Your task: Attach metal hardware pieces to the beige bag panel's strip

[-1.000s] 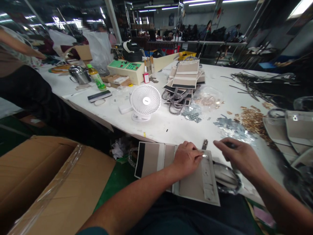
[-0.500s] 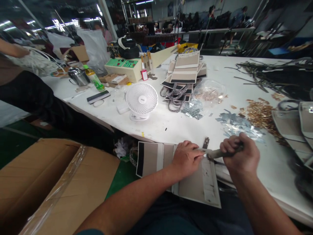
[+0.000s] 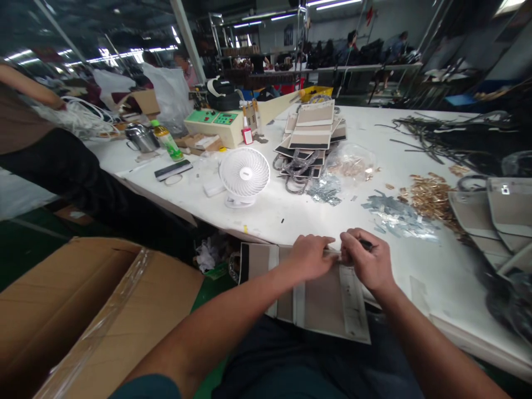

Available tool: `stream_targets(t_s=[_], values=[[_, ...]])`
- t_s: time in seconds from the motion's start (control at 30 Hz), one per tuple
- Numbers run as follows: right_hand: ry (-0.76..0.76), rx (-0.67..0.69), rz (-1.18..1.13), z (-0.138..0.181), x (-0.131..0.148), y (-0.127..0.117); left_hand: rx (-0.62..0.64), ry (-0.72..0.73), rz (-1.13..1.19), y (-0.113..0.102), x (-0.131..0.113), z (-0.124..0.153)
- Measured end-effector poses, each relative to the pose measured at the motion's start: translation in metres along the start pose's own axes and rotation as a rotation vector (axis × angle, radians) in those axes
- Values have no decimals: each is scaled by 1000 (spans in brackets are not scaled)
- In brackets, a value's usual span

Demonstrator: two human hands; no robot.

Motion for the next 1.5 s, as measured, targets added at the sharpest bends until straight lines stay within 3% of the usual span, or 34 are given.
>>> stream_targets(t_s=[0.2,0.33,0.43,0.57,0.77,0.87,0.97,1.1,1.17,1.3,1.5], values=[[67,-10,-128,0,-11,-8,322,-153,-84,7,9,-17],[35,-111,-301,-6,-8,-12,446,-233,-29,12,17,-30],[2,-38,-272,-6,3,1,497,-259,-4,13,20,-38],[-56,135,4,-4,19,21,520,-255,-20,16,22,-47],[-144,187,167,-4,22,23,527,-227,-26,15,21,-45],[-45,117,55,-8,7,11,510,-231,-9,12,20,-40],[17,-8,-207,-13,7,-7,488,-238,42,14,22,-37],[-132,-155,-466,-14,37,-26,445,-221,82,16,24,-42],[-154,-157,-387,-10,41,-25,445,-223,101,16,25,-44],[-28,-90,-141,-5,16,-15,457,-255,113,15,26,-43],[-129,-136,-356,-8,15,-26,440,-242,104,17,27,-46]])
Point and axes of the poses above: each hand's wrist, its own z-axis away from the middle knuckle, its own y-axis out of the palm, x = y × z, the point moved 10 cm from there along -z, towards the middle knuckle
